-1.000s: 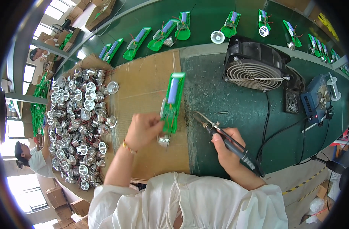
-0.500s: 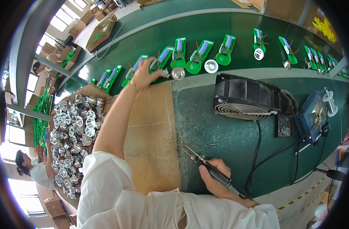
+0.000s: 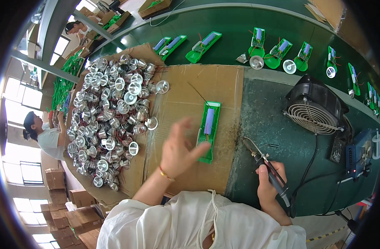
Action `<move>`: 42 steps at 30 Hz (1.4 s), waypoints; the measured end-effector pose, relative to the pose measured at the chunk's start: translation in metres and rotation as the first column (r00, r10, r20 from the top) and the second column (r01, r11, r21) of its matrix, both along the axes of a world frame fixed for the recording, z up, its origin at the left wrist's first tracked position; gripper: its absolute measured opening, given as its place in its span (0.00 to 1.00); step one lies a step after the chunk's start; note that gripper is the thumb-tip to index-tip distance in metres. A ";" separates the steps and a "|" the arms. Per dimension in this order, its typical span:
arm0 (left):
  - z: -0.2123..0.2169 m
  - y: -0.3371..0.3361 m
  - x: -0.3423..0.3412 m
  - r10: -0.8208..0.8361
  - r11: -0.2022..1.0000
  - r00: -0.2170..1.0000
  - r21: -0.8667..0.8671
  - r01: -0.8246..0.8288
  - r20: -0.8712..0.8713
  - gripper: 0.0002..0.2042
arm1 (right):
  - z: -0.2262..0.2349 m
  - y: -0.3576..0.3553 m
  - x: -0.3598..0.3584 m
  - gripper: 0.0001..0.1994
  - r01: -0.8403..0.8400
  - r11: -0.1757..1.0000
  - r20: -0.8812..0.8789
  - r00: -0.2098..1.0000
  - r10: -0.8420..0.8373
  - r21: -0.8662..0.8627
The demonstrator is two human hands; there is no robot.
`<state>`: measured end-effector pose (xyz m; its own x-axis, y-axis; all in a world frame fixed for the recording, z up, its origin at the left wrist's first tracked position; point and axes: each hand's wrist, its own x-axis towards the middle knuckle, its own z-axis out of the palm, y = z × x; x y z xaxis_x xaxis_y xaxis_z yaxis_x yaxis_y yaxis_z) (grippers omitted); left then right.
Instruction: Soldering wires and components onto green circuit boards in an assembly line.
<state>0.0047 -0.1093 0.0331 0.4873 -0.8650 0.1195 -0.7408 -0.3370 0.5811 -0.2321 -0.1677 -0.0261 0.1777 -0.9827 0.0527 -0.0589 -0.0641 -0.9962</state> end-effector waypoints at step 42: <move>-0.024 0.044 0.000 0.032 0.965 0.998 -0.257 -0.043 -0.048 0.06 | 0.029 0.030 0.022 0.07 -0.298 0.937 -0.082 0.954 0.287 -0.182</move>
<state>0.0046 -0.0652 0.0094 0.5284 -0.7887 0.3141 -0.7028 -0.1988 0.6831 -0.2102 -0.1375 0.0027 0.4633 -0.8594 0.2160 -0.0614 -0.2743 -0.9597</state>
